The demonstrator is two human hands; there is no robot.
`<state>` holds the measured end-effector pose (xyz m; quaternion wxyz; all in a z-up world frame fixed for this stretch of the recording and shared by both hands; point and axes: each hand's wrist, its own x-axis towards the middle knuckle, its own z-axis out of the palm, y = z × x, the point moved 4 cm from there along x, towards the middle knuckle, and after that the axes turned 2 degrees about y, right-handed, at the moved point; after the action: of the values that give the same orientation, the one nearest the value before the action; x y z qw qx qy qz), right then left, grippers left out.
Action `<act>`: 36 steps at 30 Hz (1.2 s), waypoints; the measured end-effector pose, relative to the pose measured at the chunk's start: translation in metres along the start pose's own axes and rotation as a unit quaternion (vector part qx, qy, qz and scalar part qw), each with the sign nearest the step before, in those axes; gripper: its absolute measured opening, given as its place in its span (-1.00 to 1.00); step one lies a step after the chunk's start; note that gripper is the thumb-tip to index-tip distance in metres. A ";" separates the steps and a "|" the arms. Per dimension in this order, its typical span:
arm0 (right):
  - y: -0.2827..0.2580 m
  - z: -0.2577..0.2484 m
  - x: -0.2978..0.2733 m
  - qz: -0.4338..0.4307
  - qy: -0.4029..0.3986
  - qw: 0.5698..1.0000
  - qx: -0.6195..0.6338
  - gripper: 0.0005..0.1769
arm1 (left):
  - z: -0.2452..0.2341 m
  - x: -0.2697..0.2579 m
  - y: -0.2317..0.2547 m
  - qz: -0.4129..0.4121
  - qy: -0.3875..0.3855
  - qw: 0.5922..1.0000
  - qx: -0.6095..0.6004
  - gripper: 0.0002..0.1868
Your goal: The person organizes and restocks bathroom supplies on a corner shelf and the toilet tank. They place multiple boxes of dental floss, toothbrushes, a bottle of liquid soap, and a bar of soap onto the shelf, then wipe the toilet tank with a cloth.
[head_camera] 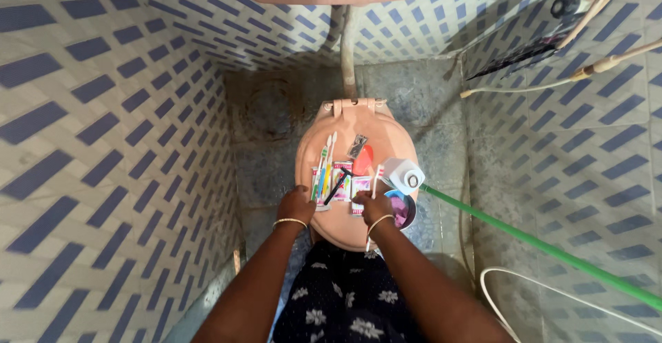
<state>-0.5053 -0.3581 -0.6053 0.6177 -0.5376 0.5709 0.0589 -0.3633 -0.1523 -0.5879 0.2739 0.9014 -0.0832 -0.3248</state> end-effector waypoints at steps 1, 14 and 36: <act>0.005 0.005 0.003 -0.005 0.003 1.000 -0.005 -0.84 | 0.009 0.005 -0.003 -0.005 -0.001 1.000 0.006 -0.47; 0.021 0.056 0.030 -0.019 0.062 0.994 -0.086 -0.66 | 0.044 0.047 0.016 -0.010 0.112 0.994 -0.003 -0.40; 0.018 0.093 0.065 -0.027 0.096 0.989 -0.112 -0.71 | 0.046 0.100 0.046 -0.037 0.042 0.998 0.021 -0.61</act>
<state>-0.4359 -0.3183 -0.6876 0.4971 -0.6218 0.6028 0.0544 -0.3136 -0.2436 -0.6460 0.2455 0.9224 -0.0448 -0.2948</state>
